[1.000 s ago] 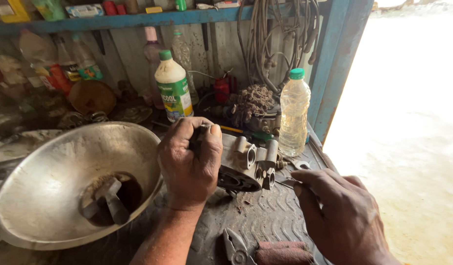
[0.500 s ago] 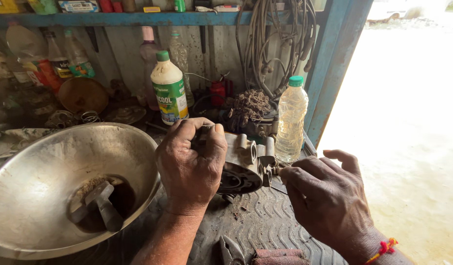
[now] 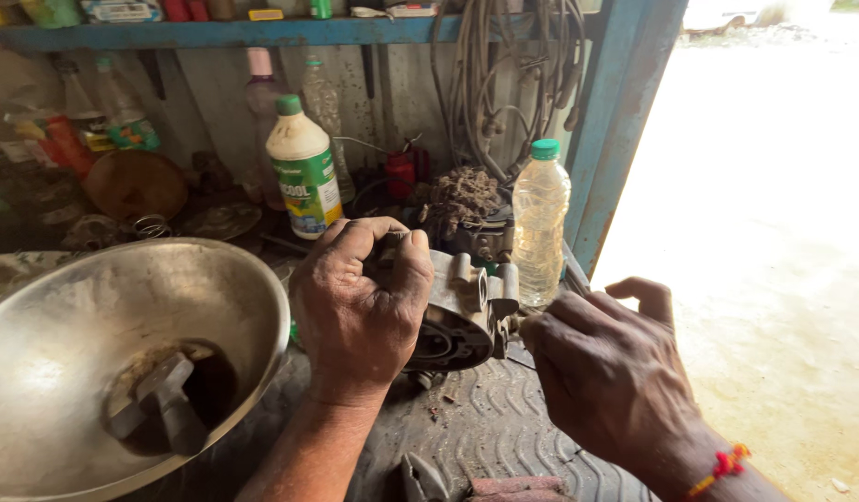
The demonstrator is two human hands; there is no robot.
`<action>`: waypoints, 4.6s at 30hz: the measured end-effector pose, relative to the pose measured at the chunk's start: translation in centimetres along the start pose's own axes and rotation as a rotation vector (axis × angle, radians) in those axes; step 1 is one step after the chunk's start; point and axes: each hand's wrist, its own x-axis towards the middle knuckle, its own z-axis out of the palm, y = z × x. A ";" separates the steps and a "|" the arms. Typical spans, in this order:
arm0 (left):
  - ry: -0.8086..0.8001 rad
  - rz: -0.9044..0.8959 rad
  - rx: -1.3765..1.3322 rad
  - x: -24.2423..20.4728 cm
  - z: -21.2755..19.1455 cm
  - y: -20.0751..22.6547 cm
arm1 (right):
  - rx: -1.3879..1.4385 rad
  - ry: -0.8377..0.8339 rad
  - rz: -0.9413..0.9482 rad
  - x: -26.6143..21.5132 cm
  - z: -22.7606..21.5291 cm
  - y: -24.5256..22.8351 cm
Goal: The person disassembles a metal mechanical part by hand using a screwdriver and pliers. They remove screws and separate the housing to reveal internal springs and a diaphragm.
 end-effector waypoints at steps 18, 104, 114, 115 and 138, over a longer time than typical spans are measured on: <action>-0.069 0.034 -0.010 0.3 0.8 0.6 | 0.100 -0.033 0.043 -1.4 0.8 0.9; 0.014 -0.267 0.090 -0.7 -0.3 0.6 | 1.387 -0.203 1.472 -0.3 2.4 0.1; 0.029 -0.178 0.078 -1.4 0.2 1.2 | 1.405 -0.185 1.365 -0.6 3.2 0.7; 0.026 -0.186 0.076 -1.5 0.2 1.1 | 1.415 -0.178 1.350 -0.8 3.5 0.8; 0.020 -0.275 -0.329 -1.5 -0.4 -3.2 | 1.285 -0.321 0.730 -0.8 2.9 1.5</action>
